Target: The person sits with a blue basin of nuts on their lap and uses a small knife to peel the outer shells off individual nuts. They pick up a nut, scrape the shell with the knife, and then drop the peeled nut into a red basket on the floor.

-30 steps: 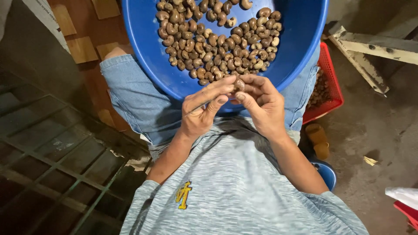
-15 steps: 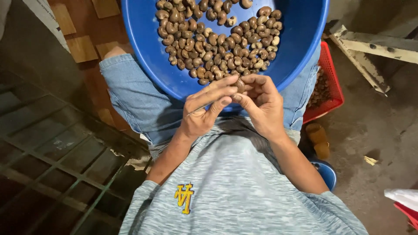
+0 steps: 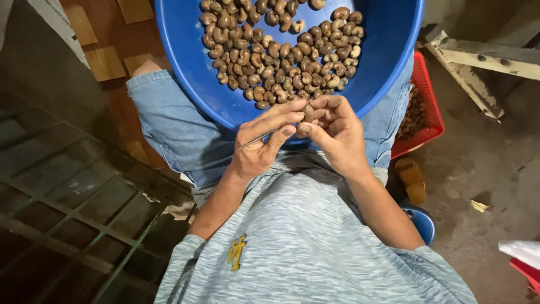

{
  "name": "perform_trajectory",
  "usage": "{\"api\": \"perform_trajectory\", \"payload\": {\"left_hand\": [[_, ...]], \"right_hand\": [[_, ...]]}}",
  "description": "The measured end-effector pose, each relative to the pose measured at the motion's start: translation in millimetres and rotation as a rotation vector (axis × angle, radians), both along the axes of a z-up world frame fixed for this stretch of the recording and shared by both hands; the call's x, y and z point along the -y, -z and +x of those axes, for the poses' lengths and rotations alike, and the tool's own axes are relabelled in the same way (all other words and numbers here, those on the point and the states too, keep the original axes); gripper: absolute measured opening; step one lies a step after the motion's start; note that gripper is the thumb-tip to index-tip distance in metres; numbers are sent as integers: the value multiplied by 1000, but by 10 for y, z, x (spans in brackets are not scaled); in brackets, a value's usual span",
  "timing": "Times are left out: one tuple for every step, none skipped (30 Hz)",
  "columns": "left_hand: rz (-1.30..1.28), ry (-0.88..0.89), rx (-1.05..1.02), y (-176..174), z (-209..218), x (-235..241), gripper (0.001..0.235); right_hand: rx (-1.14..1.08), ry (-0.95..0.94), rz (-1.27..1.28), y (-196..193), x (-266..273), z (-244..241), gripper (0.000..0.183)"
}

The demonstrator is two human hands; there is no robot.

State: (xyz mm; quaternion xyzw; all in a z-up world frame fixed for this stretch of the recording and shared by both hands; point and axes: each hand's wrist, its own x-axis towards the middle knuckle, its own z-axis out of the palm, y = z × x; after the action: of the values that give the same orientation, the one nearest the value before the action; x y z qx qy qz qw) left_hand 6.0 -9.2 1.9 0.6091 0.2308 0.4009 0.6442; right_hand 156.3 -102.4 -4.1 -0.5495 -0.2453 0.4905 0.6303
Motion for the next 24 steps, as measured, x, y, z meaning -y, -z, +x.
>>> {"api": "perform_trajectory", "payload": {"left_hand": [[2, -1, 0, 9, -2, -10, 23], [4, -3, 2, 17, -3, -15, 23], [6, -6, 5, 25, -3, -20, 23], [6, -4, 6, 24, -6, -23, 23], [20, 2, -3, 24, -7, -26, 24], [35, 8, -13, 23, -11, -33, 24], [35, 11, -12, 3, -4, -34, 24], [38, 26, -5, -17, 3, -28, 23], [40, 42, 3, -37, 11, -21, 22], [39, 45, 5, -56, 13, -34, 22], [27, 57, 3, -74, 18, -45, 21], [11, 73, -1, -95, 16, -46, 20], [7, 80, -2, -66, 4, -37, 20], [24, 88, -11, -34, 0, -40, 19], [42, 95, -19, -1, 8, -40, 18], [34, 122, -11, 3, -3, -43, 18], [49, 122, -27, 8, -10, -48, 18], [63, 119, -42, 13, -18, -54, 18], [56, 144, -34, -9, -6, -51, 18], [38, 155, -34, -31, 4, -52, 20], [21, 167, -34, -52, 16, -52, 23], [15, 194, -28, -47, 19, -32, 23], [22, 173, -64, -41, 25, -15, 19], [30, 151, -99, -32, 36, -4, 17]], "right_hand": [[0, -1, 2, -1, 2, -1, 41], [-24, -4, 9, -4, 7, -2, 40], [-47, -8, 17, -6, 14, -2, 38], [-46, -5, 16, -15, 12, 3, 38], [-50, -10, 17, -24, 12, 9, 38], [-55, -14, 19, -33, 8, 11, 38], [-55, -10, 19, 13, 20, 20, 38], [-51, -7, 19, 56, 38, 29, 38], [-48, -4, 19, 100, 57, 39, 38], [-46, 0, 18, 101, 58, 47, 38], [-57, -16, 10, 103, 61, 58, 36], [-70, -28, -2, 102, 80, 56, 34], [-71, -20, -6, 111, 86, 52, 34], [-112, -5, -8, 120, 106, 39, 36], [-153, 10, -10, 130, 130, 37, 38], [-146, 37, -15, 128, 132, 27, 38], [-179, 37, 1, 126, 133, 20, 38], [-211, 34, 17, 125, 129, 17, 38], [-204, 60, 11, 99, 137, 10, 38], [-226, 71, 13, 76, 138, 4, 37], [-248, 83, 14, 54, 139, 0, 36], [-242, 111, 11, 87, 162, 13, 36], [-242, 81, 29, 119, 184, 29, 36], [-239, 50, 47, 151, 201, 54, 36]]}}
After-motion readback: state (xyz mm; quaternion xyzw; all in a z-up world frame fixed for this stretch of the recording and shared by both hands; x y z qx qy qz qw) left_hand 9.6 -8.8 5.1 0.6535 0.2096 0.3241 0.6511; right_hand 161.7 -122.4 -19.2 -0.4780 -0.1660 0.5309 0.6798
